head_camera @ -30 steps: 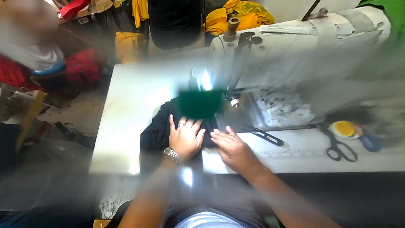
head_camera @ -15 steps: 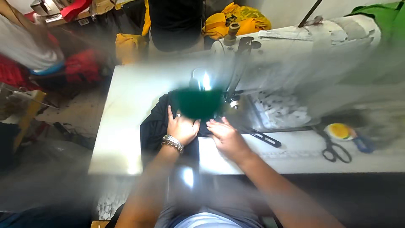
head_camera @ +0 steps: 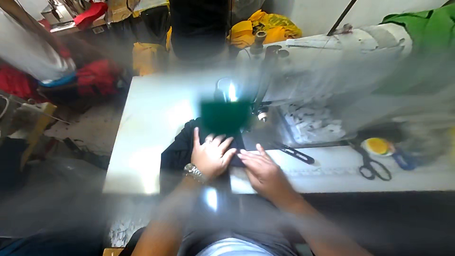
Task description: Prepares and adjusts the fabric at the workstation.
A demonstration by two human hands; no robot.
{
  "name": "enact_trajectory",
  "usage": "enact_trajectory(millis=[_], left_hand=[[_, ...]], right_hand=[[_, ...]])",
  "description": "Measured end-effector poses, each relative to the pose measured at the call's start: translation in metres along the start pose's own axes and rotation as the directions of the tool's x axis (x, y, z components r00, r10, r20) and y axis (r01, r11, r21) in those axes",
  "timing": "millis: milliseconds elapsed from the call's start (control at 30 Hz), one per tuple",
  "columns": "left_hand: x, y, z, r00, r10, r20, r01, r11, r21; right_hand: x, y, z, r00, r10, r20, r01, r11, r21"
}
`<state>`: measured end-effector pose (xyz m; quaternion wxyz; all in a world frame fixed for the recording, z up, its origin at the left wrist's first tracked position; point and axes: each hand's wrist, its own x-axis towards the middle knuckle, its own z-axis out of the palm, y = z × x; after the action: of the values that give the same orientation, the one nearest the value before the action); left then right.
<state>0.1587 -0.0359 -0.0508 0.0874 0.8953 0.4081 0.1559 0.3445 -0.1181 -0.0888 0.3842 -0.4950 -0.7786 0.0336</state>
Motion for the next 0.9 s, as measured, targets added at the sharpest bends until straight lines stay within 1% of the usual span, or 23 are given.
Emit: enact_trajectory(millis=[67,133,500,700,900], left_hand=[[-0.004,0.001,0.011,0.995,-0.097,0.013,0.096,0.992,0.078],[-0.007,0.004,0.013,0.991,-0.131,0.027,0.128,0.987,0.1],[0.009,-0.008,0.017,0.99,-0.136,0.029,0.131,0.982,0.138],[0.013,-0.013,0.016,0.989,-0.137,0.057,0.129,0.984,0.125],[0.025,-0.024,0.017,0.985,-0.152,0.081,0.138,0.977,0.161]], right_hand=[[-0.009,0.007,-0.002,1.0,-0.009,0.007,0.009,1.0,0.002],[-0.01,0.01,-0.004,1.0,-0.011,0.022,0.011,1.0,0.0],[0.01,0.015,-0.001,0.992,0.098,0.075,-0.096,0.995,-0.027],[0.012,0.015,0.0,0.991,0.102,0.084,-0.099,0.994,-0.046],[0.025,0.018,0.007,0.991,0.112,0.078,-0.108,0.993,-0.051]])
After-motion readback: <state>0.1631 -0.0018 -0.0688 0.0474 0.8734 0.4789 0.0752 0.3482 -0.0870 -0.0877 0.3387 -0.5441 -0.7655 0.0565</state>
